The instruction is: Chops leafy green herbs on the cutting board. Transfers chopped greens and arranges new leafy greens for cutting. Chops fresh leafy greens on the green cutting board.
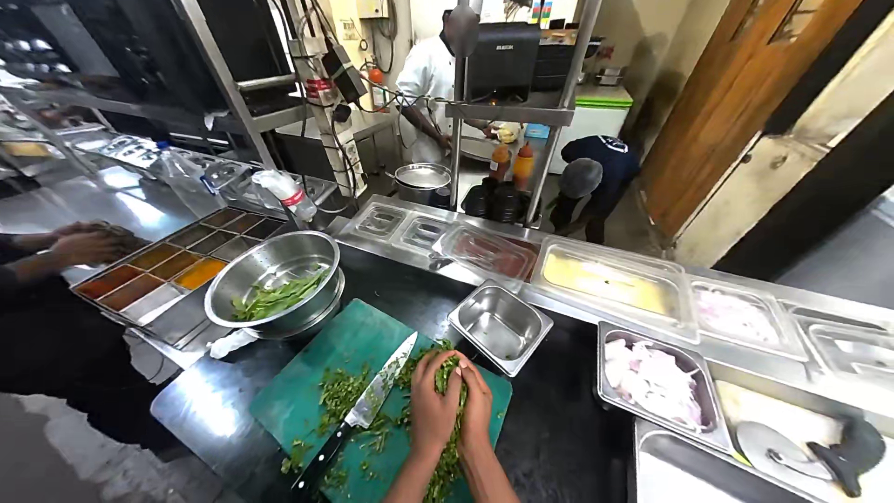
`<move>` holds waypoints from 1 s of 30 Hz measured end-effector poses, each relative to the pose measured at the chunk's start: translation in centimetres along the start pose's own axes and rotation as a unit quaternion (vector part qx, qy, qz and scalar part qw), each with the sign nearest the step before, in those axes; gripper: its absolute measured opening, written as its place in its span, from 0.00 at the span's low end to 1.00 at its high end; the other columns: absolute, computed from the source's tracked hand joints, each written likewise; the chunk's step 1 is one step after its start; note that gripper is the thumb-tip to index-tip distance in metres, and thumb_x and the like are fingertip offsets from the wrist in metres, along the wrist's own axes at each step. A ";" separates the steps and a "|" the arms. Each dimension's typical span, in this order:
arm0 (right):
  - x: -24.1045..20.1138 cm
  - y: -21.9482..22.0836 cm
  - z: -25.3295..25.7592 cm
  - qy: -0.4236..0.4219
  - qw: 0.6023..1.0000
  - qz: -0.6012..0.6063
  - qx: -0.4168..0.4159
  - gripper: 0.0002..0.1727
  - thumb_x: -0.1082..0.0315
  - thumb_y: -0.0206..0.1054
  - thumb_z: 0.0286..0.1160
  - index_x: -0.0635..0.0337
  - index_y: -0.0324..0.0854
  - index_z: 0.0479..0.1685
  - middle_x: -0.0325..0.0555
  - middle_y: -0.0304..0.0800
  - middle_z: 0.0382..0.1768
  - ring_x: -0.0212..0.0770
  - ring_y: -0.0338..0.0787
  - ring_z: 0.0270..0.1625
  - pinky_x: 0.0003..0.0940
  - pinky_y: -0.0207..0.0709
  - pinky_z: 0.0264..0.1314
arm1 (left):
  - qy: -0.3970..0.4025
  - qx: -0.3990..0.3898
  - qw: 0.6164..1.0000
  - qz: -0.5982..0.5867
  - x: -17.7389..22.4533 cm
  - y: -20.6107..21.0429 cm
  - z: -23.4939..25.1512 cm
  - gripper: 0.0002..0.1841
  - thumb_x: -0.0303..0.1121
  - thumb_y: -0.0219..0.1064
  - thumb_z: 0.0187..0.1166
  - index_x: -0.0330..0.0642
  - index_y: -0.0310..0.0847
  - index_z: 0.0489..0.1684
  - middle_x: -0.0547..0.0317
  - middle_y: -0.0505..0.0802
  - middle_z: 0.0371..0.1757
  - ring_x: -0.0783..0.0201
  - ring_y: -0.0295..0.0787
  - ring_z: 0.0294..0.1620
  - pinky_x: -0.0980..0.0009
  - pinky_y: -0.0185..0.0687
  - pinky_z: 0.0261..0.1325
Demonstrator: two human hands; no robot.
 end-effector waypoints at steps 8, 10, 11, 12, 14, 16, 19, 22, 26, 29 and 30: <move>-3.8 1.4 1.0 -0.016 0.999 0.008 0.027 0.19 0.73 0.55 0.80 0.78 0.84 0.58 0.63 0.89 0.61 0.42 0.87 0.64 0.34 0.78 0.71 | 0.044 0.012 0.999 -0.024 2.5 0.4 1.7 0.18 0.42 0.63 0.78 0.47 0.92 0.60 0.45 0.88 0.69 0.47 0.81 0.74 0.46 0.75 0.76; -4.7 1.6 1.5 -0.024 0.999 0.013 0.038 0.18 0.74 0.55 0.80 0.79 0.84 0.58 0.64 0.89 0.62 0.43 0.88 0.64 0.33 0.79 0.70 | 0.049 0.011 0.998 -0.032 3.3 0.8 2.3 0.19 0.42 0.64 0.78 0.46 0.92 0.59 0.46 0.89 0.68 0.48 0.82 0.73 0.47 0.76 0.75; -5.0 1.4 1.8 -0.028 0.999 0.017 0.040 0.18 0.75 0.55 0.82 0.79 0.84 0.59 0.63 0.89 0.60 0.41 0.88 0.63 0.32 0.79 0.69 | 0.047 0.009 0.998 -0.037 3.8 1.1 2.6 0.19 0.42 0.64 0.77 0.45 0.91 0.59 0.45 0.89 0.67 0.48 0.82 0.72 0.47 0.76 0.75; -5.1 1.2 2.4 -0.035 0.998 0.020 0.042 0.17 0.74 0.55 0.82 0.78 0.84 0.57 0.60 0.90 0.57 0.39 0.89 0.60 0.31 0.81 0.66 | 0.042 0.003 0.998 -0.045 4.2 1.5 3.0 0.18 0.41 0.65 0.77 0.45 0.91 0.60 0.45 0.88 0.68 0.48 0.81 0.73 0.48 0.75 0.75; -6.1 1.1 3.4 -0.049 0.997 0.024 0.060 0.14 0.75 0.56 0.82 0.73 0.87 0.45 0.53 0.92 0.43 0.34 0.90 0.47 0.28 0.83 0.55 | 0.037 -0.006 0.998 -0.052 5.1 2.4 4.0 0.18 0.41 0.65 0.77 0.45 0.91 0.60 0.45 0.88 0.68 0.47 0.81 0.73 0.47 0.74 0.75; -7.1 1.0 4.9 -0.051 0.996 0.028 0.070 0.14 0.74 0.54 0.83 0.68 0.84 0.32 0.46 0.88 0.31 0.32 0.88 0.36 0.29 0.84 0.44 | 0.035 -0.019 0.998 -0.057 6.1 3.3 5.2 0.17 0.40 0.66 0.78 0.48 0.91 0.60 0.48 0.88 0.69 0.49 0.80 0.74 0.48 0.74 0.76; -9.4 1.4 6.7 -0.025 0.995 0.028 0.092 0.19 0.72 0.51 0.89 0.66 0.81 0.28 0.45 0.85 0.24 0.34 0.86 0.27 0.30 0.84 0.34 | 0.029 -0.038 0.996 -0.074 7.4 4.9 7.3 0.17 0.39 0.66 0.79 0.48 0.90 0.63 0.48 0.87 0.71 0.49 0.78 0.76 0.46 0.72 0.78; -9.8 0.6 10.0 -0.022 0.991 -0.024 0.133 0.19 0.66 0.55 0.91 0.65 0.85 0.31 0.47 0.85 0.24 0.35 0.86 0.27 0.31 0.83 0.32 | -0.015 -0.068 0.994 -0.089 8.0 6.8 9.6 0.16 0.39 0.65 0.83 0.49 0.88 0.65 0.50 0.85 0.73 0.51 0.78 0.77 0.47 0.72 0.78; -9.1 -1.0 15.0 0.036 0.971 -0.175 0.158 0.17 0.63 0.61 0.89 0.68 0.86 0.38 0.53 0.86 0.32 0.41 0.85 0.35 0.40 0.79 0.41 | -0.121 -0.145 0.981 -0.053 7.1 10.0 12.8 0.18 0.43 0.61 0.88 0.47 0.85 0.69 0.46 0.86 0.73 0.48 0.78 0.78 0.45 0.69 0.80; -7.1 -2.3 17.4 0.101 0.946 -0.290 0.106 0.17 0.61 0.65 0.87 0.71 0.85 0.51 0.61 0.88 0.46 0.48 0.86 0.47 0.45 0.80 0.51 | -0.214 -0.216 0.952 -0.030 4.2 12.3 14.2 0.25 0.50 0.54 0.92 0.39 0.81 0.73 0.36 0.86 0.72 0.41 0.78 0.78 0.41 0.67 0.81; -6.8 -2.7 17.7 0.112 0.937 -0.325 0.069 0.18 0.61 0.64 0.87 0.72 0.84 0.55 0.64 0.89 0.51 0.50 0.87 0.51 0.48 0.80 0.56 | -0.236 -0.238 0.942 -0.031 3.5 12.7 14.5 0.29 0.53 0.51 0.93 0.36 0.79 0.74 0.33 0.83 0.74 0.40 0.75 0.80 0.41 0.64 0.82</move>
Point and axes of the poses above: each hand's wrist, its own z-axis towards the middle knuckle, its own y-axis out of the palm, x = y × z, the point moved 2 cm from there along z, towards the middle knuckle
